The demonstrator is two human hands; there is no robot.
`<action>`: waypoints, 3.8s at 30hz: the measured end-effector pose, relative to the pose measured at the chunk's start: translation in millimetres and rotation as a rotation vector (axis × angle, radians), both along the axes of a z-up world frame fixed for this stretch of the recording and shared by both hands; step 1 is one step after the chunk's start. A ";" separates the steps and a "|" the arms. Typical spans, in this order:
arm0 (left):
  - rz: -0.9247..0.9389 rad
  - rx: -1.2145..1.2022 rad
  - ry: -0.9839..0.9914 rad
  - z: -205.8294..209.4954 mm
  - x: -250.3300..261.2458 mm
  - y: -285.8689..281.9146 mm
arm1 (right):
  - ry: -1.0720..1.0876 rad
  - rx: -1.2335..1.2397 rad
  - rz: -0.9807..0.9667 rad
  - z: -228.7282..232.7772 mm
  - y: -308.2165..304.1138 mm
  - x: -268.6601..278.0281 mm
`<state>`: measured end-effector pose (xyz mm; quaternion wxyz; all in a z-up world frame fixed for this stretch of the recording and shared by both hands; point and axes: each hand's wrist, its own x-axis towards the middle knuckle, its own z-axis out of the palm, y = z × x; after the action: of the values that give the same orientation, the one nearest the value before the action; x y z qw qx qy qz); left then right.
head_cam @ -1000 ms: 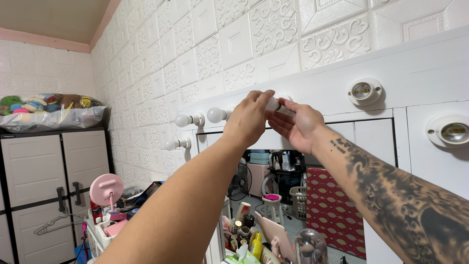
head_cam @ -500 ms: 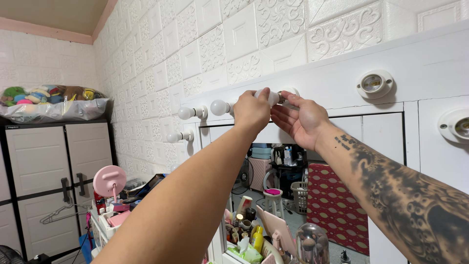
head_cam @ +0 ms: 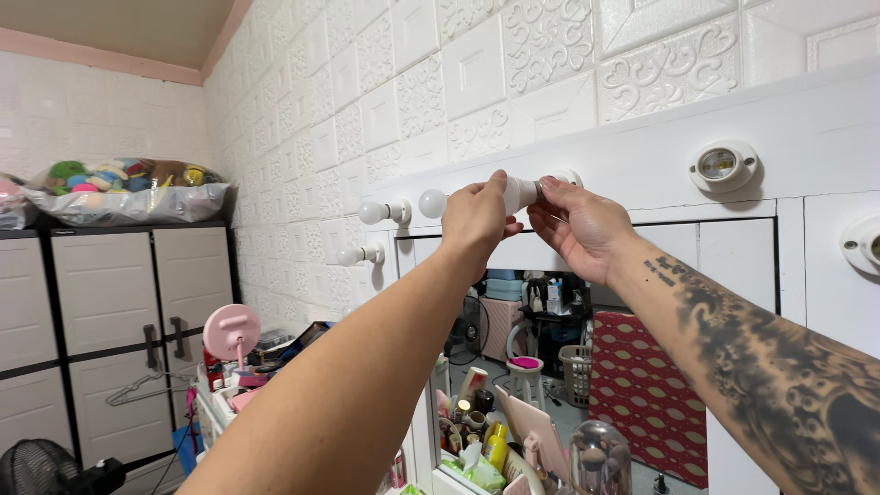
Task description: The person removes several light bulbs from a vanity mirror and places them into a plastic container on a nearby table. They then take bulbs from the container and screw them into different sockets around the mirror frame, repeating the process multiple times.
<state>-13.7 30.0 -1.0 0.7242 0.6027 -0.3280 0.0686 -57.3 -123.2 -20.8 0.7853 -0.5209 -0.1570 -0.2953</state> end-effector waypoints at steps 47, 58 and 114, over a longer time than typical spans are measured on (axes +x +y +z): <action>-0.480 -0.200 0.413 -145.1 -361.7 -1.0 | 0.131 0.242 -0.358 -133.4 41.1 -424.1; -0.732 -0.082 0.450 -163.5 -484.6 -71.6 | 0.169 0.246 -0.618 -150.1 -2.9 -576.5; -0.765 0.324 0.734 -561.6 -791.1 -469.3 | 0.719 0.335 -0.665 -520.2 -373.0 -927.8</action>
<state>-804.9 -439.4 -562.6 0.6623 0.5286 -0.2561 -0.4651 -985.2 -496.2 -541.1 0.7259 -0.4785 0.3461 -0.3526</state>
